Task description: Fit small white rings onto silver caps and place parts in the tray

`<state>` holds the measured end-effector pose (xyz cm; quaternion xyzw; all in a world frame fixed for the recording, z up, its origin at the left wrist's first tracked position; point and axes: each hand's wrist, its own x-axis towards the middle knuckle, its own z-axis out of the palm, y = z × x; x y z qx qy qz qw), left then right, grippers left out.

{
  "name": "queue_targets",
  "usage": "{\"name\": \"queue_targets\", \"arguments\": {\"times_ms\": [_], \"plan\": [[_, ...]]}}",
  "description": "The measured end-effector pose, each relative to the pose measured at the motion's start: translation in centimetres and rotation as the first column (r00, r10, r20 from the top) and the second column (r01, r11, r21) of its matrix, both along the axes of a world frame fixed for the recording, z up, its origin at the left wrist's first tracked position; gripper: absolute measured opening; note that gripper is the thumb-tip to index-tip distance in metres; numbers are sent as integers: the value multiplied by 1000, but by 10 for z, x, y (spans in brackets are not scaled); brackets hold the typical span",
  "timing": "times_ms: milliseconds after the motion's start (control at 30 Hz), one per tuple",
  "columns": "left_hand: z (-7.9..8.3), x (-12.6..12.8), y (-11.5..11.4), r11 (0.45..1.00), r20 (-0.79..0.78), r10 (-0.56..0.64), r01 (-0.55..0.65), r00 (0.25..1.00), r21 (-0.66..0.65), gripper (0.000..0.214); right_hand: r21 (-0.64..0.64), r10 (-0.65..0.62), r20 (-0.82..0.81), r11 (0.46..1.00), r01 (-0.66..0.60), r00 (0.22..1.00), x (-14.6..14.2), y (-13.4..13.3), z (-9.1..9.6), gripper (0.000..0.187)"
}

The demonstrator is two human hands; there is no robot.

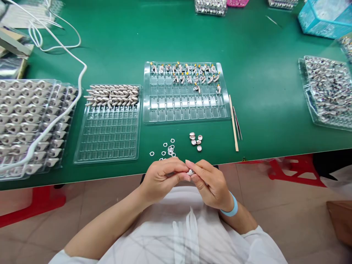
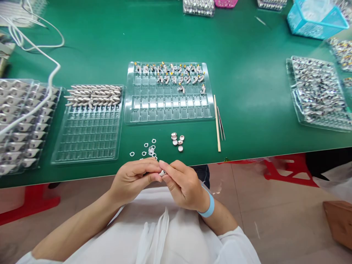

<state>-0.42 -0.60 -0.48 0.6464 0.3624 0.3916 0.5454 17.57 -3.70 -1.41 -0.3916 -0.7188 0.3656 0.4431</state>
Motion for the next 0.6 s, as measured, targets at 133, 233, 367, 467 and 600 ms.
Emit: {"name": "queue_targets", "arguments": {"times_ms": [133, 233, 367, 467, 600], "plan": [[2, 1, 0, 999, 0, 3, -3, 1000, 38, 8, 41, -22, 28, 999, 21, 999, -1, -2, -1, 46], [4, 0, -1, 1000, -8, 10, -10, 1000, 0, 7, 76, -18, 59, 997, 13, 998, 0, -3, -1, 47], [5, 0, -3, 997, -8, 21, -21, 1000, -75, 8, 87, 15, 57, 996, -20, 998, 1, -3, -1, 47], [5, 0, -4, 993, 8, 34, -33, 999, -116, 9, 99, 39, 48, 994, -44, 998, 2, -1, 0, 45], [5, 2, -5, 973, 48, 50, -38, 998, -226, 7, 108, 34, 33, 993, -37, 999, 3, 1, 0, 42]]}}
